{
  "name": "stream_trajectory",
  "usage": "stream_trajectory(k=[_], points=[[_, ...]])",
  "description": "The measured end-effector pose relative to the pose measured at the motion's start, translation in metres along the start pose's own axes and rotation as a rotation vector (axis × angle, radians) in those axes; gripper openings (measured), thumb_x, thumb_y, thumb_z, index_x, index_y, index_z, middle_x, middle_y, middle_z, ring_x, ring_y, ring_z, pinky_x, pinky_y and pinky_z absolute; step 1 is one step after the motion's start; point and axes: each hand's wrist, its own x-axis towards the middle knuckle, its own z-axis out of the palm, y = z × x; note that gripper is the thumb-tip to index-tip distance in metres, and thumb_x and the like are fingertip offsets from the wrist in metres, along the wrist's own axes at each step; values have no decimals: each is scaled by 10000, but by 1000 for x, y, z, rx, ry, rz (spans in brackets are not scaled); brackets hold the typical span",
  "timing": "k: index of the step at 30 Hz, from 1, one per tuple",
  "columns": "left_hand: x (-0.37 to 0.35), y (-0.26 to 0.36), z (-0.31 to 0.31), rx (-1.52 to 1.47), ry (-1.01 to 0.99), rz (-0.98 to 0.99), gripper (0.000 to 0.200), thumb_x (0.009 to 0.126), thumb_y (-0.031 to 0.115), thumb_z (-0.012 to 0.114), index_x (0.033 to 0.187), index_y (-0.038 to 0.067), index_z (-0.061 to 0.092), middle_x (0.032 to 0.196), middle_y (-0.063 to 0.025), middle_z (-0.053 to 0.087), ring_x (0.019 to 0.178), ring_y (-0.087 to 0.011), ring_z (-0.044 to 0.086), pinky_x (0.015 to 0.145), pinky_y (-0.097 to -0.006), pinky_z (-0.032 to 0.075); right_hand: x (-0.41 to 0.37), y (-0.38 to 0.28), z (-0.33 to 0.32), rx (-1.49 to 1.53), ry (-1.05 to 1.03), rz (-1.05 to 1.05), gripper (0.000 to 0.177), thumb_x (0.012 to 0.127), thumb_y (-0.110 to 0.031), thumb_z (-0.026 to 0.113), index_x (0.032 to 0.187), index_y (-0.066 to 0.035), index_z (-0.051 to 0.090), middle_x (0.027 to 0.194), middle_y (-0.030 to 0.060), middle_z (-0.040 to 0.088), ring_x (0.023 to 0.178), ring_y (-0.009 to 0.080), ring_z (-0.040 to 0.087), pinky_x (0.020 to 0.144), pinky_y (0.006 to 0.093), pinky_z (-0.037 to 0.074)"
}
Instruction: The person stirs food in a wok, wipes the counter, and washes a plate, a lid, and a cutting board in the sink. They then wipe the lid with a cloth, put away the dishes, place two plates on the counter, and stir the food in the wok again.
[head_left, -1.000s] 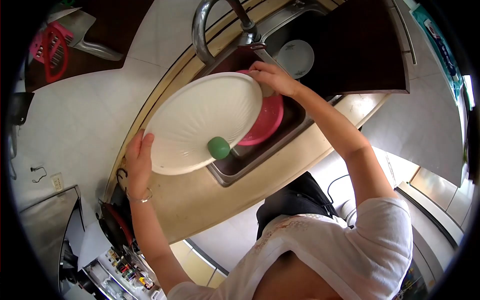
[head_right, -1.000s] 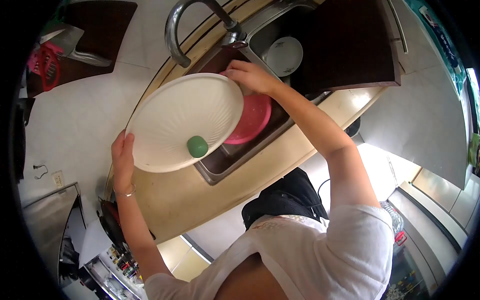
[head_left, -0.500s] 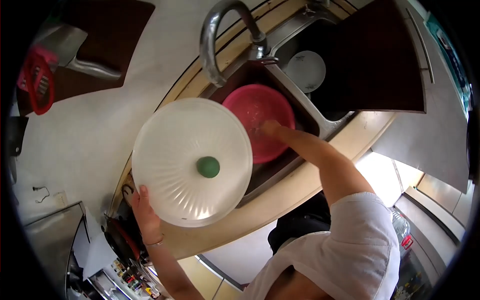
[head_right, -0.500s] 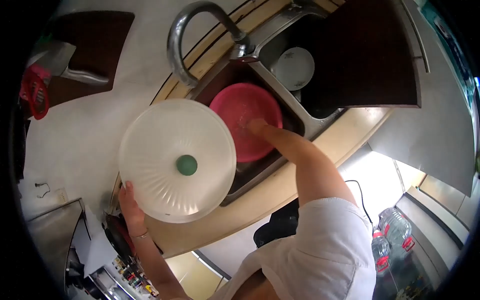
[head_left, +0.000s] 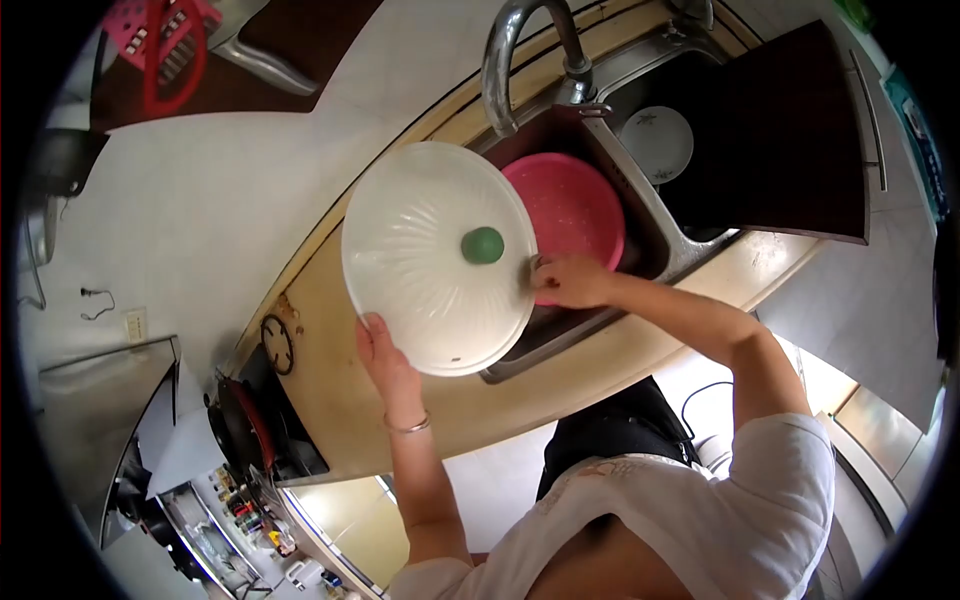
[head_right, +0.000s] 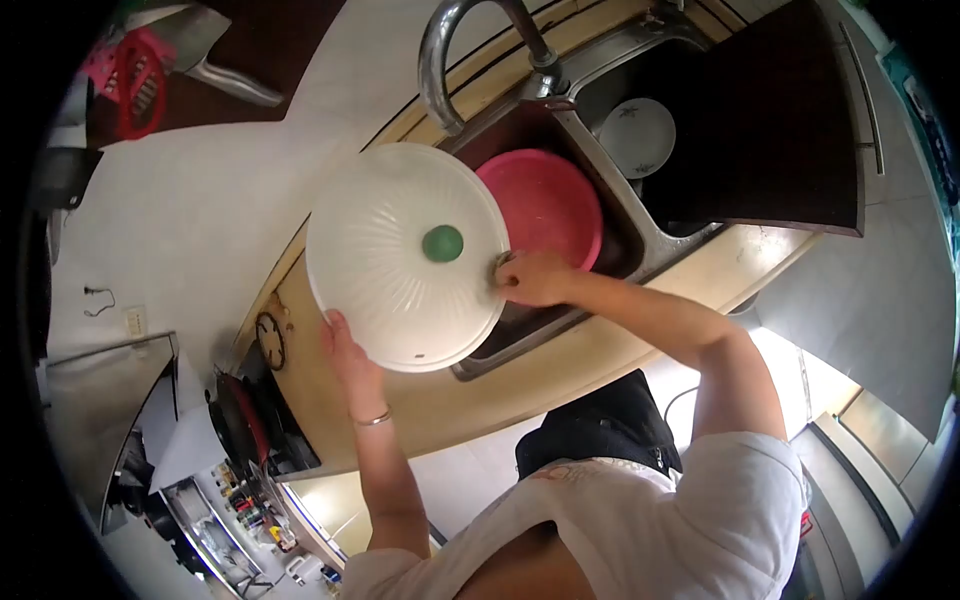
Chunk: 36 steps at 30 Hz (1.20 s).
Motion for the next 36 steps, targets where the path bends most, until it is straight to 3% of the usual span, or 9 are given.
stream_trajectory(k=[5, 8, 13, 16, 20, 21, 28, 31, 36], points=[[-18, -14, 29, -179, 22, 1, 299, 890, 216, 395, 1078, -14, 421, 1051, -93, 504, 925, -160, 492, 799, -279, 400, -31, -89, 24, 267, 465, -522, 169, 671, -89, 588, 787, 2, 508, 1042, 173, 457, 1033, 346, 415, 884, 404, 342], [-30, -16, 46, -118, 193, -57, 283, 897, 247, 373, 1014, -2, 441, 992, -82, 509, 875, -153, 490, 775, -282, 396, -9, -102, 54, 212, 536, -674, 139, 711, -73, 561, 811, -7, 493, 1080, 168, 446, 1075, 320, 402, 904, 441, 316], [-25, -25, 40, -194, 101, -37, 283, 900, 250, 359, 1006, 2, 446, 981, -79, 506, 884, -144, 488, 768, -272, 402, 44, -118, 24, 126, 597, -863, 155, 694, -83, 537, 822, -11, 487, 1058, 137, 476, 1065, 312, 413, 898, 431, 329], [-23, -13, 42, -104, 45, -29, 264, 886, 205, 386, 1017, -15, 450, 999, -84, 511, 895, -146, 494, 773, -277, 409, 75, -121, -8, 90, 653, -814, 133, 726, -78, 513, 845, -20, 495, 1035, 125, 498, 998, 297, 462, 853, 385, 370], [-29, -8, 36, -50, 62, 41, 274, 862, 161, 429, 1061, -26, 438, 1020, -91, 515, 895, -153, 500, 781, -278, 409, 111, -106, -59, 111, 448, -478, 207, 805, -151, 480, 982, -50, 515, 942, 116, 552, 863, 280, 528, 774, 331, 418], [-30, -7, 34, -64, 88, 31, 282, 851, 144, 443, 1075, -26, 434, 1027, -94, 515, 894, -158, 504, 781, -280, 411, 125, -85, -67, 78, 449, -538, 250, 808, -176, 483, 1025, -55, 510, 931, 126, 559, 845, 283, 537, 755, 325, 427], [-34, 9, 28, -202, 115, 24, 307, 831, 134, 463, 1088, -31, 428, 1028, -111, 516, 897, -195, 519, 763, -300, 432, 58, -12, -33, 411, 642, -149, 344, 825, -181, 415, 1140, -46, 441, 1133, 158, 477, 1049, 274, 458, 892, 345, 343], [-34, -4, 34, -323, 114, -3, 310, 832, 142, 455, 1087, -32, 423, 1034, -118, 510, 902, -205, 516, 766, -309, 430, 14, -27, 25, 297, 763, -231, 387, 755, -71, 413, 1142, -55, 421, 1240, 143, 373, 1198, 282, 293, 988, 451, 143], [-37, -16, 52, -292, 164, -13, 346, 843, 178, 443, 1086, -66, 412, 1055, -143, 497, 934, -221, 510, 779, -319, 432, -14, -102, 44, 111, 666, -532, 326, 639, 14, 493, 961, -37, 507, 1100, 134, 473, 1100, 305, 392, 937, 439, 262]])
